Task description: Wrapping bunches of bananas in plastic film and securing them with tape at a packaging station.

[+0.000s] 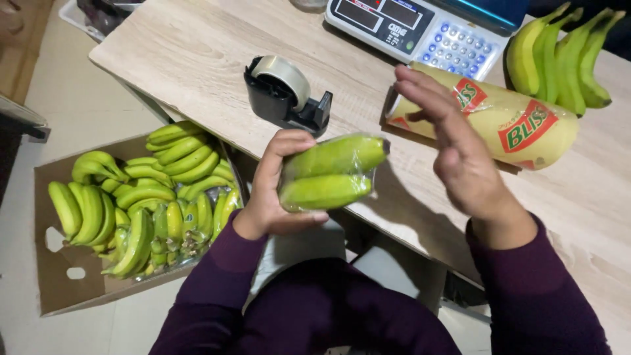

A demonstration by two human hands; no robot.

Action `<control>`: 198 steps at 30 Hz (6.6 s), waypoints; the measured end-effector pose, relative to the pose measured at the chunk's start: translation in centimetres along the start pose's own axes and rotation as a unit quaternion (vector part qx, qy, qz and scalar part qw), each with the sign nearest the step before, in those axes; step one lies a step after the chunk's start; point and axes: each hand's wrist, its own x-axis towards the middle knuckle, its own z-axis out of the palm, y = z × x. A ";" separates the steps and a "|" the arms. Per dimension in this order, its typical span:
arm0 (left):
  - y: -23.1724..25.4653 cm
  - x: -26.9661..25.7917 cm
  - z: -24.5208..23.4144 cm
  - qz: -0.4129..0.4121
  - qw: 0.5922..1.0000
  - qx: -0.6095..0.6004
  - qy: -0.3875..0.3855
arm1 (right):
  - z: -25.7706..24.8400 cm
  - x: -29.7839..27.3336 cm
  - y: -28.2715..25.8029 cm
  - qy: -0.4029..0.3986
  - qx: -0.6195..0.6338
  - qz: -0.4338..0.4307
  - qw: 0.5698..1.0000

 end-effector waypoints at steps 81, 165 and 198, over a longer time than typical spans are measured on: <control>-1.4 0.2 1.2 -0.286 0.826 -0.328 0.359 | 5.1 3.3 3.9 0.098 -0.195 -0.126 0.968; -2.4 -3.1 -4.4 -0.306 0.697 -0.552 0.340 | 9.9 2.0 23.3 0.112 -0.082 0.335 0.932; -0.2 -0.3 0.2 -0.322 0.875 -0.234 0.276 | 5.0 4.4 -2.5 -0.368 -0.277 0.207 0.863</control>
